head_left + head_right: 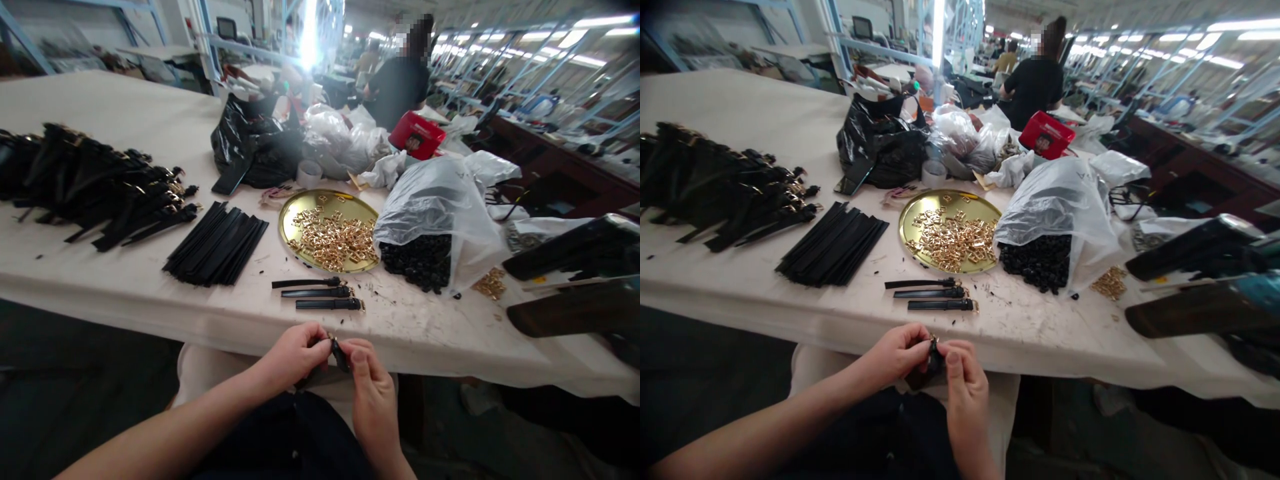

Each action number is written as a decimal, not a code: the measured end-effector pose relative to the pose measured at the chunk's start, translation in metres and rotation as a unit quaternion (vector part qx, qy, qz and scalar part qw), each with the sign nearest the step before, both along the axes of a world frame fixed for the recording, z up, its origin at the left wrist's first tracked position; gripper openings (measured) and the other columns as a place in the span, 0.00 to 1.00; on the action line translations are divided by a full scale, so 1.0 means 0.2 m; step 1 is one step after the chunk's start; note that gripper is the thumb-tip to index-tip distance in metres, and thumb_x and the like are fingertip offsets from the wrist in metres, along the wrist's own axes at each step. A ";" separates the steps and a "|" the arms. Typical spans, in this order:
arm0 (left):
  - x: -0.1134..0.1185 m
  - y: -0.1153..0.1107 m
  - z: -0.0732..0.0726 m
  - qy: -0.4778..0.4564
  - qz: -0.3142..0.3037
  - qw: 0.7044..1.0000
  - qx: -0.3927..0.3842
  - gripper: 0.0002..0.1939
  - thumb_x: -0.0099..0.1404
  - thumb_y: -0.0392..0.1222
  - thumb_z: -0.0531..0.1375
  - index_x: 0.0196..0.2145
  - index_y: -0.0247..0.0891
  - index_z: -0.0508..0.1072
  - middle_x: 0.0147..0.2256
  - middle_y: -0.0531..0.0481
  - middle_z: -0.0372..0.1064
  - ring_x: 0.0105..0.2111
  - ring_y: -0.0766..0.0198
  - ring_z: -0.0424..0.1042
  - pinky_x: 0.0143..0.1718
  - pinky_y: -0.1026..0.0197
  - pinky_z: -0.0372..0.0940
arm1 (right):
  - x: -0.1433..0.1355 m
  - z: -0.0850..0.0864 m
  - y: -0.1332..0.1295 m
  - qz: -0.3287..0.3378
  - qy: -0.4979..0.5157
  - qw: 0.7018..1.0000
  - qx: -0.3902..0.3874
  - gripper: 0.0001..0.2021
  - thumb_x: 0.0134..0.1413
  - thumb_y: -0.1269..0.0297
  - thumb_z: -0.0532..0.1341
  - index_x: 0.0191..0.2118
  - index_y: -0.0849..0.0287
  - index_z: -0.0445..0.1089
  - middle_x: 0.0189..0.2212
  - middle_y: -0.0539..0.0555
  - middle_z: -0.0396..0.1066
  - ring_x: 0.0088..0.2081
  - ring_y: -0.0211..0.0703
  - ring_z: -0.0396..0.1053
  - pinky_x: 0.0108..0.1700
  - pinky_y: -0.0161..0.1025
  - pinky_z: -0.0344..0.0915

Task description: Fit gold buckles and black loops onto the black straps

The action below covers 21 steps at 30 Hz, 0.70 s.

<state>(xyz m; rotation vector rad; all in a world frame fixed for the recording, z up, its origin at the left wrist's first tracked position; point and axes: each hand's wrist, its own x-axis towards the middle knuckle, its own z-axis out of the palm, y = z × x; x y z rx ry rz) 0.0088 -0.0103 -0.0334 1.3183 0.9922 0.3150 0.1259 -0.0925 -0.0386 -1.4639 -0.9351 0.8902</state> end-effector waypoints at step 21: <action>-0.02 0.07 0.03 0.089 -0.141 0.984 0.056 0.08 0.58 0.44 0.55 0.33 0.38 0.65 0.27 0.54 0.68 0.26 0.65 0.67 0.25 0.67 0.58 | 0.11 -0.12 0.10 0.089 0.436 0.883 -0.148 0.12 0.42 0.58 0.65 0.26 0.56 0.62 0.24 0.46 0.63 0.28 0.35 0.62 0.33 0.33 0.60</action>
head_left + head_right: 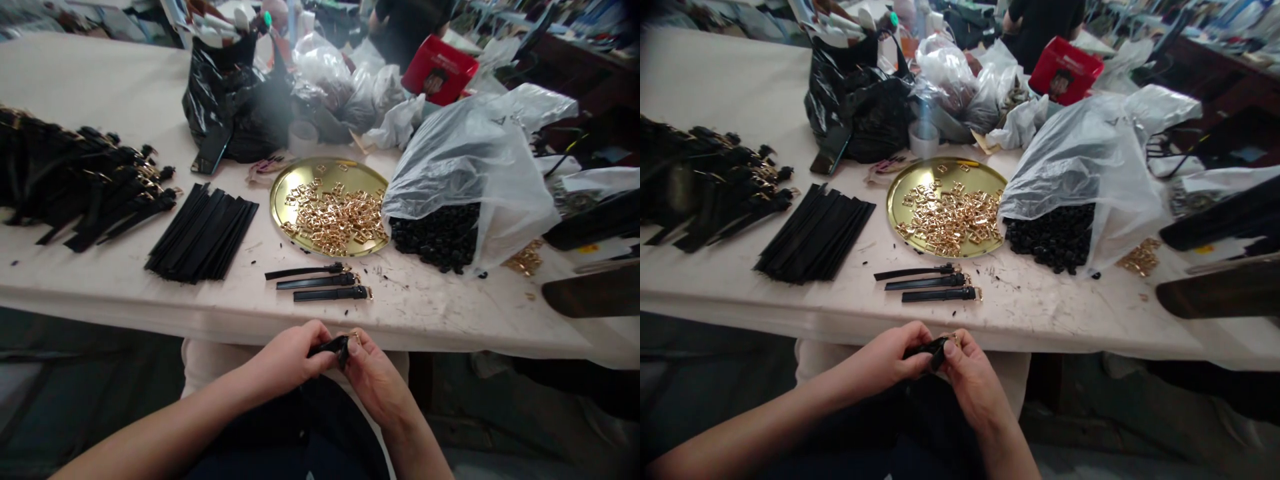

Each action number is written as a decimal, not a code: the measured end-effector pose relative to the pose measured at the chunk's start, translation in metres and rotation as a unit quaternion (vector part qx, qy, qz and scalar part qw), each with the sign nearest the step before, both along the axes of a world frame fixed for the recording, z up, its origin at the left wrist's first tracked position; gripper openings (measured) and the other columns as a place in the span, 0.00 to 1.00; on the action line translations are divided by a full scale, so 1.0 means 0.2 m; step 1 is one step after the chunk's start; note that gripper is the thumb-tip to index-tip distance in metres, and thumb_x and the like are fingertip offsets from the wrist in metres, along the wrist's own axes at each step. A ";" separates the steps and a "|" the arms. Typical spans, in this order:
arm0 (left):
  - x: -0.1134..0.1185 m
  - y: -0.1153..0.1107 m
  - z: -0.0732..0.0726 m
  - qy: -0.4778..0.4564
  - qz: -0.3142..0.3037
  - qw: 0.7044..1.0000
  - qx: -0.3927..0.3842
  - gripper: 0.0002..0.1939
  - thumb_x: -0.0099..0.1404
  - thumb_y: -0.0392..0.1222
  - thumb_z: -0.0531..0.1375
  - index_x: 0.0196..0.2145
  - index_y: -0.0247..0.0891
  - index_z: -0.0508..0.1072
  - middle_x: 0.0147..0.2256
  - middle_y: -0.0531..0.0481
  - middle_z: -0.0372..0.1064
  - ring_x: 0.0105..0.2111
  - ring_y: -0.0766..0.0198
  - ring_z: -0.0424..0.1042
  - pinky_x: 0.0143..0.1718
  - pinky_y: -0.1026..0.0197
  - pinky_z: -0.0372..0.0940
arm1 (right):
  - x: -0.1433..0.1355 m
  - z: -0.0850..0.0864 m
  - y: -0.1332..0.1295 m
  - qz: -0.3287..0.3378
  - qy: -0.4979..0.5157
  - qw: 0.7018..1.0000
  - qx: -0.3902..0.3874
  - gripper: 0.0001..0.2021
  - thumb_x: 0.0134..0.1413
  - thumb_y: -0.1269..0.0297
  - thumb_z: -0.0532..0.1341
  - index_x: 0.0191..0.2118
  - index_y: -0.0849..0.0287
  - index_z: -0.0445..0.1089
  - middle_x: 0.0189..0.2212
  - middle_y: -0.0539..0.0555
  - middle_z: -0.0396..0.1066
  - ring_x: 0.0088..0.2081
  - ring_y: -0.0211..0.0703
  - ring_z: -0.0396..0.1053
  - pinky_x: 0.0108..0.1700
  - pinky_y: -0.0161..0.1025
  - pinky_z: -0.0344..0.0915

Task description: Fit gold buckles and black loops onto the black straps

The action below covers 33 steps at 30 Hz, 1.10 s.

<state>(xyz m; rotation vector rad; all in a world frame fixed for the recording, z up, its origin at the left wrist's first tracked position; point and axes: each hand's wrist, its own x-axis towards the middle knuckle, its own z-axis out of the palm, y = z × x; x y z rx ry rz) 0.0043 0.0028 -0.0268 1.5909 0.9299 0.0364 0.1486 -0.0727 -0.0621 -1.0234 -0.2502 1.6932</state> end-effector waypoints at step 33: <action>-0.16 -0.16 -0.07 0.035 0.036 0.990 -0.135 0.11 0.53 0.42 0.57 0.34 0.35 0.69 0.25 0.52 0.71 0.27 0.63 0.71 0.28 0.66 0.62 | -0.09 0.02 -0.17 0.122 -0.503 0.851 0.088 0.02 0.47 0.67 0.58 0.30 0.57 0.64 0.26 0.49 0.66 0.29 0.41 0.64 0.32 0.37 0.59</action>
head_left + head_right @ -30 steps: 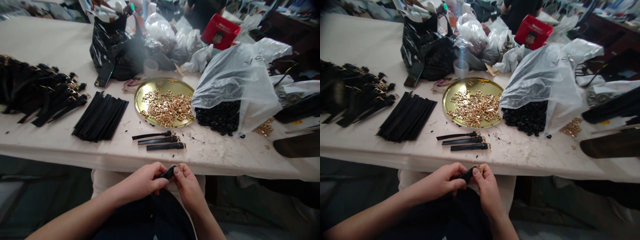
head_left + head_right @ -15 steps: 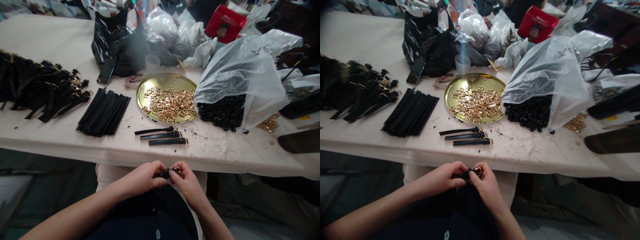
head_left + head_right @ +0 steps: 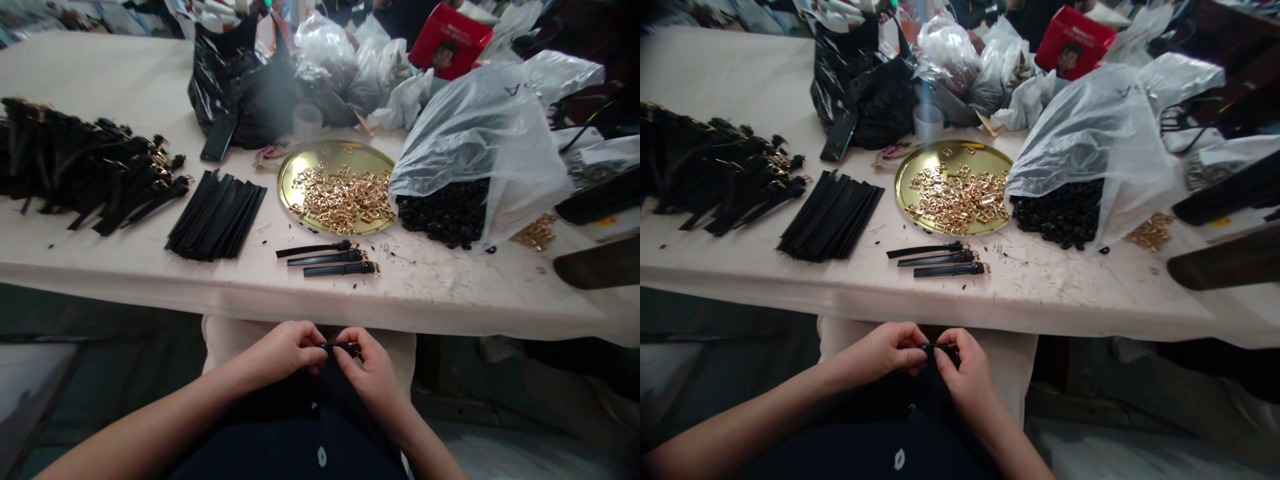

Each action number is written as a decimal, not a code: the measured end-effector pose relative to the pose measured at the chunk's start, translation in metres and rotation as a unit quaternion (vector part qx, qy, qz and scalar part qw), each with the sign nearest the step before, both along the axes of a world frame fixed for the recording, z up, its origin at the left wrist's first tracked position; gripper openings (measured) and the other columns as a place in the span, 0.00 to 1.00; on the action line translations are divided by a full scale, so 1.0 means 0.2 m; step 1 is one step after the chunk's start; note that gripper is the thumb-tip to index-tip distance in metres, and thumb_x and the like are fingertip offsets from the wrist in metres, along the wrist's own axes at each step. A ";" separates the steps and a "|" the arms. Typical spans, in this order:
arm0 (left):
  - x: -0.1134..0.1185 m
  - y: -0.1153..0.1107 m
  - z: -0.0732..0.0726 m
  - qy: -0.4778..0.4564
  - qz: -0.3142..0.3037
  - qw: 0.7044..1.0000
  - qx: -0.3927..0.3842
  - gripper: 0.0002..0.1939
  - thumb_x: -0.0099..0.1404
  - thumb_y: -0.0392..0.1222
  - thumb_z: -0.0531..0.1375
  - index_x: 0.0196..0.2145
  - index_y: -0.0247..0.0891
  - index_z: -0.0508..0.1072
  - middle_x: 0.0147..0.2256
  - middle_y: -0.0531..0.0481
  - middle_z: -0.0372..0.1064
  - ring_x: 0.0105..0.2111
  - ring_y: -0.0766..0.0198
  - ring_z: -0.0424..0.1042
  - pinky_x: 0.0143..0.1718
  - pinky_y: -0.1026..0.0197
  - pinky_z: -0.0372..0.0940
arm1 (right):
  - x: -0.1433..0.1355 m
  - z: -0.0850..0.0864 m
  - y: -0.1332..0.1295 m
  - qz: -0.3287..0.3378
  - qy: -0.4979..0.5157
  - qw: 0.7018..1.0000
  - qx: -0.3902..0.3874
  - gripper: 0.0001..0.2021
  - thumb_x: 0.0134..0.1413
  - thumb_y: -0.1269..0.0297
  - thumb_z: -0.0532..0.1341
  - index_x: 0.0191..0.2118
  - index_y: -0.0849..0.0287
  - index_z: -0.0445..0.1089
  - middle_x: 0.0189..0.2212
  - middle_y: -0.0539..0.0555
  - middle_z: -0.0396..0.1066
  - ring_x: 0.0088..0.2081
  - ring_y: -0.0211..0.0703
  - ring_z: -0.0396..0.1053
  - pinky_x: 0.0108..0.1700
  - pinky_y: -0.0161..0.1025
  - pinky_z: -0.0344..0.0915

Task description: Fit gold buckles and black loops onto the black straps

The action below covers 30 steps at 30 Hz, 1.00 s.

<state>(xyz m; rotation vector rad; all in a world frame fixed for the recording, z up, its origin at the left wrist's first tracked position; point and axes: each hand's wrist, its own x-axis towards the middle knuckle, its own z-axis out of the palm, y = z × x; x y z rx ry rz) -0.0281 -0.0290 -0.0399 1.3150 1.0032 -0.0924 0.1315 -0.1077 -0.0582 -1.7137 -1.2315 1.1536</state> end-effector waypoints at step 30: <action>0.05 0.02 0.02 0.074 -0.125 0.966 0.215 0.15 0.54 0.39 0.56 0.42 0.39 0.67 0.40 0.47 0.70 0.41 0.57 0.69 0.41 0.59 0.62 | 0.01 -0.08 0.02 -0.119 0.243 0.951 -0.153 0.13 0.41 0.56 0.63 0.29 0.59 0.65 0.15 0.44 0.62 0.19 0.35 0.60 0.25 0.33 0.55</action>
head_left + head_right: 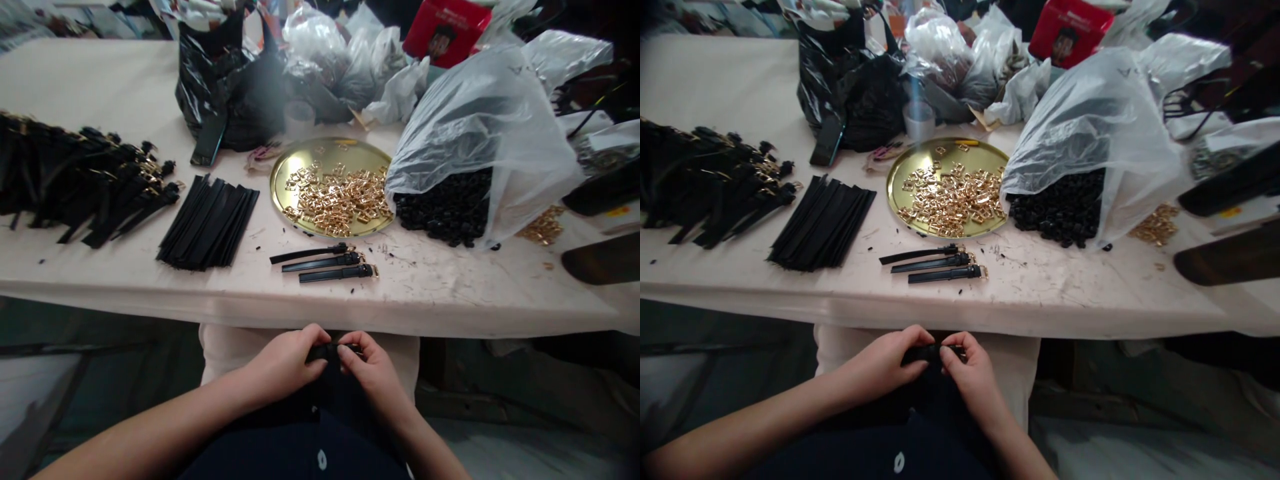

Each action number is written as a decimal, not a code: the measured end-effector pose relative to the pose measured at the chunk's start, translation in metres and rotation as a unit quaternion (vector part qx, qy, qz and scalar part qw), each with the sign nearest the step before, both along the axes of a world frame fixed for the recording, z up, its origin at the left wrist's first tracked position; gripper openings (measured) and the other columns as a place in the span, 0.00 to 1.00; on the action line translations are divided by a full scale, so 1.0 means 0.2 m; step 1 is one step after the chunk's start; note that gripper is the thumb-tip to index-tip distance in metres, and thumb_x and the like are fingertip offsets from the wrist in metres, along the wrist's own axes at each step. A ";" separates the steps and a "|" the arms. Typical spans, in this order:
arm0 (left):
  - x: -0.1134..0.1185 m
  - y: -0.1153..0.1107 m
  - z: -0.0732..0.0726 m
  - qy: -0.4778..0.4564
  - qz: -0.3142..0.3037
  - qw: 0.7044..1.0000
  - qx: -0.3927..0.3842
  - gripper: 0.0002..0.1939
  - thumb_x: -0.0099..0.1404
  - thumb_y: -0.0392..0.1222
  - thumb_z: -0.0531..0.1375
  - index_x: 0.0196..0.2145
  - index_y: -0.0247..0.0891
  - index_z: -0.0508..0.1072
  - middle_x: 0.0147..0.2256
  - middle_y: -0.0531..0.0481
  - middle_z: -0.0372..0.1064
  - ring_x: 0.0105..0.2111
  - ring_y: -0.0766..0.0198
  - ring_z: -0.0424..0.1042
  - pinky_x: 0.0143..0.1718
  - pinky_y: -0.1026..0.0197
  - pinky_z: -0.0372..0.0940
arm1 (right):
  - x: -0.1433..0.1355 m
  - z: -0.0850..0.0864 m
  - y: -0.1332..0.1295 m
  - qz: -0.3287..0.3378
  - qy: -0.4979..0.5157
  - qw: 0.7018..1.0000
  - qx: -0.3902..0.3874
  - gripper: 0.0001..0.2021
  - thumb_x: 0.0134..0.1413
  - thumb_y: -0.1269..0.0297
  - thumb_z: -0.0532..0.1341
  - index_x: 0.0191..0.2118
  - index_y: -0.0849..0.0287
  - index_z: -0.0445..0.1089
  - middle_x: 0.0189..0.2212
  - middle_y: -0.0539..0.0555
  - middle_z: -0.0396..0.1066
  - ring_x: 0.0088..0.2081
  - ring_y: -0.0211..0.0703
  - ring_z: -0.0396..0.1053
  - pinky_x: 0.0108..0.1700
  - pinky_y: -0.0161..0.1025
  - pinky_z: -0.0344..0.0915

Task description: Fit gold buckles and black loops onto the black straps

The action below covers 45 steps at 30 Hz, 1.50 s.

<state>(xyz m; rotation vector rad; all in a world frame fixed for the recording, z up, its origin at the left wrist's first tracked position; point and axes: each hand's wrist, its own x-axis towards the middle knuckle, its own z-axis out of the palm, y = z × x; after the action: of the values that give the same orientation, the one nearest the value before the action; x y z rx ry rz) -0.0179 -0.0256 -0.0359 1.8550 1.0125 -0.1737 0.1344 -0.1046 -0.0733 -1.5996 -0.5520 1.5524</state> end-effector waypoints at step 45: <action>-0.12 -0.15 0.01 -0.062 0.061 0.994 -0.069 0.09 0.57 0.41 0.54 0.34 0.37 0.71 0.28 0.53 0.70 0.28 0.66 0.69 0.30 0.67 0.61 | -0.05 0.05 -0.15 0.173 -0.206 0.942 0.199 0.03 0.49 0.67 0.56 0.29 0.58 0.66 0.25 0.49 0.67 0.29 0.39 0.64 0.32 0.35 0.60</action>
<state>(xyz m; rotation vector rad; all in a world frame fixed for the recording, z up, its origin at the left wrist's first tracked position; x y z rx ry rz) -0.0410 -0.0554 -0.0331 1.6524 0.9980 -0.0529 0.1252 -0.1352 -0.0639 -1.5620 -1.3489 1.2294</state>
